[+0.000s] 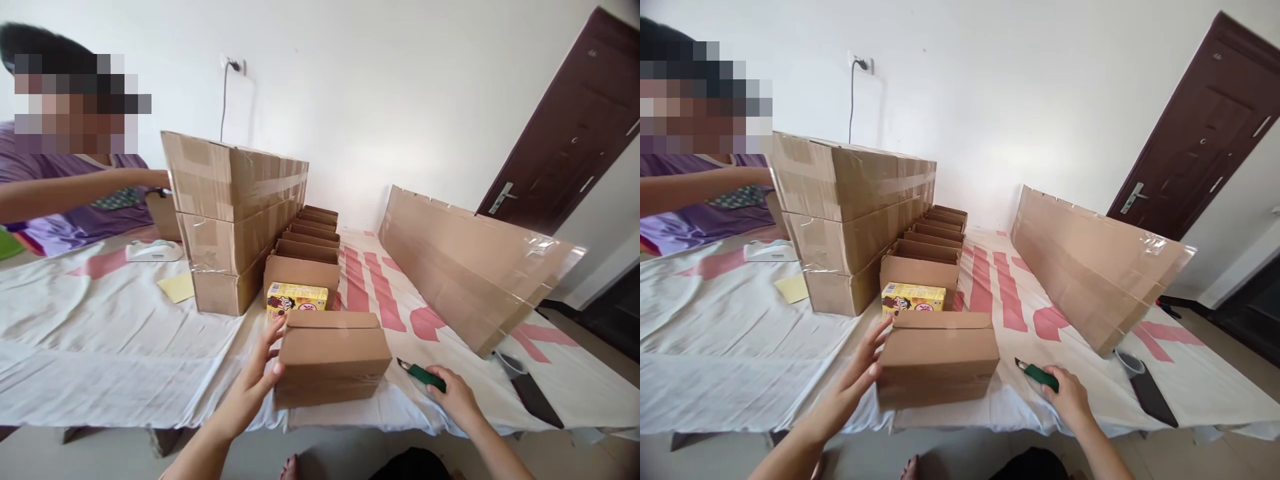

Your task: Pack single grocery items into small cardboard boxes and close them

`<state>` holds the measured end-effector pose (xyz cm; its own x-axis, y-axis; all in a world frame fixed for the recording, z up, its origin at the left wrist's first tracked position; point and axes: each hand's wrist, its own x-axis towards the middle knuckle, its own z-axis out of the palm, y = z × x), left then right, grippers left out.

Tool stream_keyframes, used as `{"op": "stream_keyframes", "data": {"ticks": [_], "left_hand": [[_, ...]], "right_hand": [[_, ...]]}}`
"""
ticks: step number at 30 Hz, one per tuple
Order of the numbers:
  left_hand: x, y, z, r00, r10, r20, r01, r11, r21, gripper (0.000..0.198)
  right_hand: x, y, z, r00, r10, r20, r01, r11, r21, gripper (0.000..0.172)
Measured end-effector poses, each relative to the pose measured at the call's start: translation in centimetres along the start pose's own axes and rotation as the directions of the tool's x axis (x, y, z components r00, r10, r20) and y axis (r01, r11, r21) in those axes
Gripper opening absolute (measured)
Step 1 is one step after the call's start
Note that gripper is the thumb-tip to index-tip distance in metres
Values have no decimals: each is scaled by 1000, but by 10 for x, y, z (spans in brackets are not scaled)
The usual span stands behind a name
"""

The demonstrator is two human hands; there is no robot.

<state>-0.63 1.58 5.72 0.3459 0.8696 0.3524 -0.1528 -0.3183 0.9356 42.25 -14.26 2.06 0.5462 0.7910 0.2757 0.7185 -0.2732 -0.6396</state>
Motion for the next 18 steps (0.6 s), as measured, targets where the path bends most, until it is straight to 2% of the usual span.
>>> {"op": "stream_keyframes", "data": {"ticks": [4, 7, 10, 12, 14, 16, 18], "left_hand": [[-2, -1, 11, 997, 68, -42, -64, 995, 78, 64], [1, -5, 18, 995, 88, -43, -82, 990, 118, 58], [3, -8, 23, 998, 66, -12, -65, 996, 68, 54], [3, -8, 24, 999, 43, 1, -43, 999, 16, 53], [4, -8, 24, 1000, 19, 10, -18, 999, -34, 54], [6, -9, 24, 1000, 10, 16, -9, 997, -83, 55], [7, -10, 24, 1000, 13, 28, -9, 993, -115, 55]], "right_hand": [[-8, 21, 3, 989, -129, 68, 140, 970, -201, 40], [-2, 28, 7, 985, -158, 63, 166, 972, -165, 41], [12, 15, 2, 988, -152, -11, 151, 987, -62, 44], [23, -11, -7, 978, -192, -84, 191, 981, -19, 46], [32, -49, -16, 951, -285, -118, 286, 958, -5, 45], [37, -95, -24, 906, -421, -49, 423, 906, 19, 41], [40, -142, -26, 827, -555, 88, 551, 832, 64, 37]]}}
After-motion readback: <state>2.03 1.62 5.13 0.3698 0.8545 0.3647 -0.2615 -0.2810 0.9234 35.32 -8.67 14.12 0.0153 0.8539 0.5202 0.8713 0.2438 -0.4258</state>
